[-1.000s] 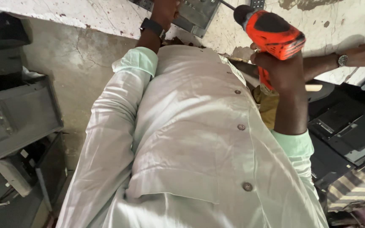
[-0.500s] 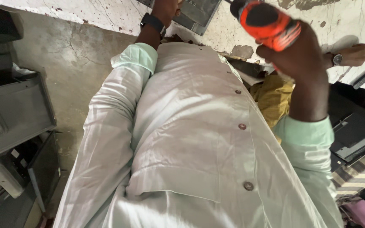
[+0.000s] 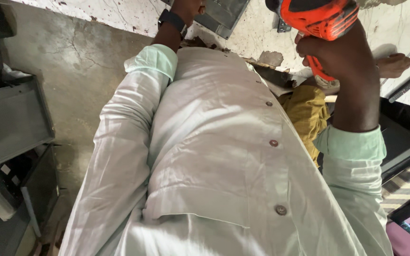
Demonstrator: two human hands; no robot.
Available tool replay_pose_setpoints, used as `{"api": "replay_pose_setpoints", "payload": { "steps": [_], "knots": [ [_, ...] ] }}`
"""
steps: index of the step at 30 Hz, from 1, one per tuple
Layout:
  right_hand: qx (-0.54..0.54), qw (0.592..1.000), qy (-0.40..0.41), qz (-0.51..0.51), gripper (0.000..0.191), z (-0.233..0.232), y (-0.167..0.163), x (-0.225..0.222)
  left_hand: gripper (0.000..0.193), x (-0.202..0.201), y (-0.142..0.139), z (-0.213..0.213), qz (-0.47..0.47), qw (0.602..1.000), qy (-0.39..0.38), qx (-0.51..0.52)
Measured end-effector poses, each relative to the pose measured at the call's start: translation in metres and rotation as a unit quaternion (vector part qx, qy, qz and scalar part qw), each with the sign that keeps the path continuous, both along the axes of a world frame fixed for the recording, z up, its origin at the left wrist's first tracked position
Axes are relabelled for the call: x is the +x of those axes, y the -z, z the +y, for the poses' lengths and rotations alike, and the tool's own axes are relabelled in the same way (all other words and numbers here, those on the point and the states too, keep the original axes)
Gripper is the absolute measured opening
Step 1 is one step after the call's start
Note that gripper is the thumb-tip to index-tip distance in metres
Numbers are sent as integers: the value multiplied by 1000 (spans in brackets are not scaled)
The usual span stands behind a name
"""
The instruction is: The person uses a cordless drill to remove screws from the back panel of a television set. They hold the TV steady with one hand while operating the drill with the other, then set the drill down and lift the panel to inspect the interior.
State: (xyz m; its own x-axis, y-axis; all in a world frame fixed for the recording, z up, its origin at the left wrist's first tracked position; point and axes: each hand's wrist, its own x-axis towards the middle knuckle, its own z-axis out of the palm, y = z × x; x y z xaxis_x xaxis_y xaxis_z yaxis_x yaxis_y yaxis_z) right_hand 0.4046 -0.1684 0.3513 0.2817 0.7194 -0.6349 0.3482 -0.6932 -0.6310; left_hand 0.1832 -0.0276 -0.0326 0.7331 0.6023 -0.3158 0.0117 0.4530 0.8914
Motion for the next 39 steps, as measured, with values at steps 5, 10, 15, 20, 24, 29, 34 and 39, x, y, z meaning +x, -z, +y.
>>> {"api": "replay_pose_setpoints", "payload": {
  "steps": [5, 10, 15, 20, 24, 29, 34, 39],
  "knots": [
    [10, 997, -53, -53, 16, -1, 0, 0, 31, -1, -3, 1, -19, 998, 19, 55],
    [5, 999, -28, -39, 16, -1, -2, -2, 32, -3, -12, 2, -32, 997, 15, 73],
    [20, 1000, 10, -10, 17, -5, 1, 2, 36, 1, -19, 5, -47, 999, 1, -18],
    [48, 994, 62, 76, 22, -12, 6, 5, 32, 6, -17, 7, -20, 999, -7, -25],
    [49, 992, 87, 73, 24, -19, 5, 1, 32, 8, -12, 5, -49, 993, -34, -103],
    [52, 989, 109, 84, 27, -27, 5, -4, 16, 3, -17, 8, -34, 998, 15, -50],
    [82, 978, 132, 141, 21, -52, -11, -7, 33, 1, -34, 6, 24, 994, -22, -101],
    [55, 951, 262, 154, 26, -79, -28, -23, 43, 0, -56, -2, 76, 995, 34, -51]
  ]
}}
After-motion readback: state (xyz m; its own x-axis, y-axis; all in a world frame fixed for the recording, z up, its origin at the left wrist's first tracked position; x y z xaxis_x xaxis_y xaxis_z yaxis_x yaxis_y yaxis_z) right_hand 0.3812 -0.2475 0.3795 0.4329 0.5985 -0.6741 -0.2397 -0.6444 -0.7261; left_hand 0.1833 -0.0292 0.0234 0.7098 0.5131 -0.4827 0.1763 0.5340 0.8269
